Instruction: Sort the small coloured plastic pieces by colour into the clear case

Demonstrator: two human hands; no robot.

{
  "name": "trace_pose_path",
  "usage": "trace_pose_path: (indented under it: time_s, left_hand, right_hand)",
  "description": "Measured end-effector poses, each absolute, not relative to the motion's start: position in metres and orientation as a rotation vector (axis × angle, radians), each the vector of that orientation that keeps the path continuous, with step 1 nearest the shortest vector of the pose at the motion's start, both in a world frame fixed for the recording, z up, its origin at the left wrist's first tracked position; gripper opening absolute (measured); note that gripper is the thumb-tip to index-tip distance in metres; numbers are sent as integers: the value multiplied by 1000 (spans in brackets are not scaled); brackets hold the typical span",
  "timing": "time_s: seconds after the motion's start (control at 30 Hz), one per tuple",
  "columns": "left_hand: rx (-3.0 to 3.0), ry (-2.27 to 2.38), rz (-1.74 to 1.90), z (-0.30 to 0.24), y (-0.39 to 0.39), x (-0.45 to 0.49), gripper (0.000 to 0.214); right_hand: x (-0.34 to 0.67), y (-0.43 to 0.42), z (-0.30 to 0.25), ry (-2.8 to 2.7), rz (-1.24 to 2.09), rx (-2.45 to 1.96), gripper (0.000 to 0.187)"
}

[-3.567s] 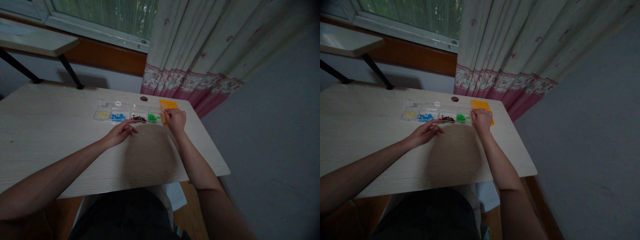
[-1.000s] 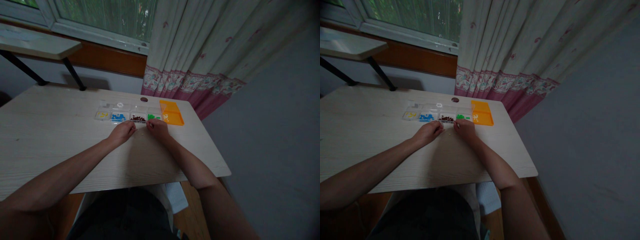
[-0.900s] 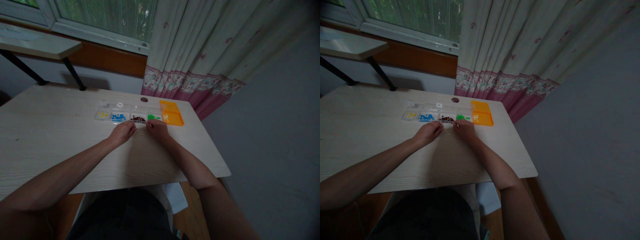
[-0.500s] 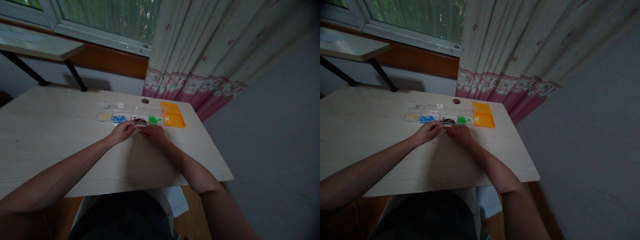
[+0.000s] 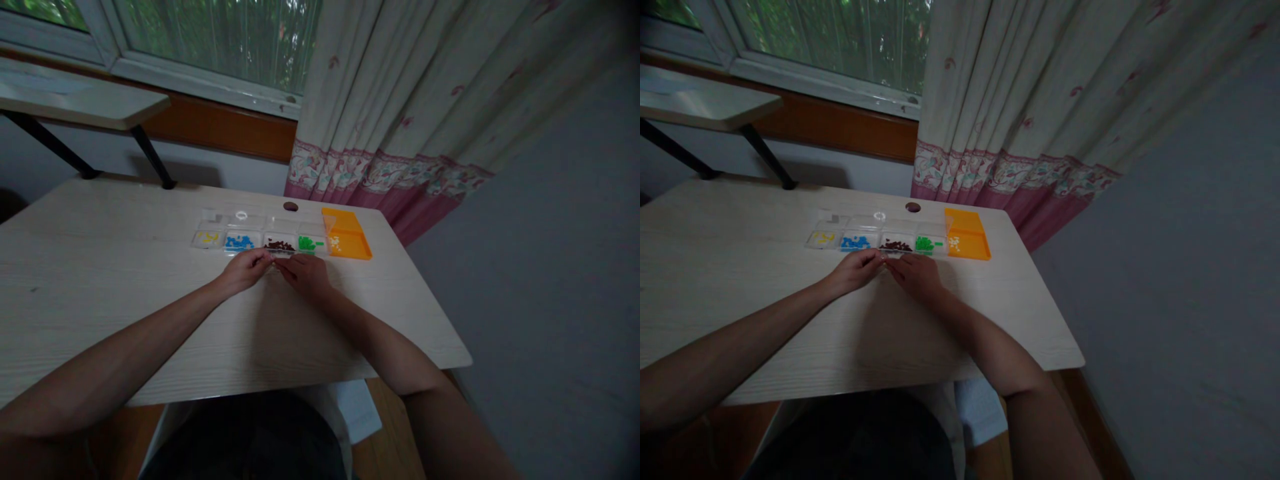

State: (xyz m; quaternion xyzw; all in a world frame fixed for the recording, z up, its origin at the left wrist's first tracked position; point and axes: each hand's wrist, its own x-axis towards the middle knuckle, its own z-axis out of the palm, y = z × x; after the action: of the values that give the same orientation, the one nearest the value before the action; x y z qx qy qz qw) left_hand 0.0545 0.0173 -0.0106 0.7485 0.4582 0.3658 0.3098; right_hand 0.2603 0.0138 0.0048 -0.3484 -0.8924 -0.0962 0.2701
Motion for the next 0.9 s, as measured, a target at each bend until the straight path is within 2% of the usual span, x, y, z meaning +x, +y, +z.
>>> trace_pose_path:
  time_s: [0.33,0.67,0.8,0.9]
  left_hand:
    - [2024,1178,972,-10,17,54,38]
    - [2032,1226,925,-4,12,54,40]
    - [2039,1210,950,-5,12,53,37]
    - [2044,1207,935,-5,12,53,36]
  right_hand:
    - [267,18,8,-2402,-275,-1022,25]
    - [346,62,36,-2000,-267,-1729,40]
    - [361,66,41,-2094,-215,-2031,37]
    - [363,66,44,-2146,-222,-2096,37]
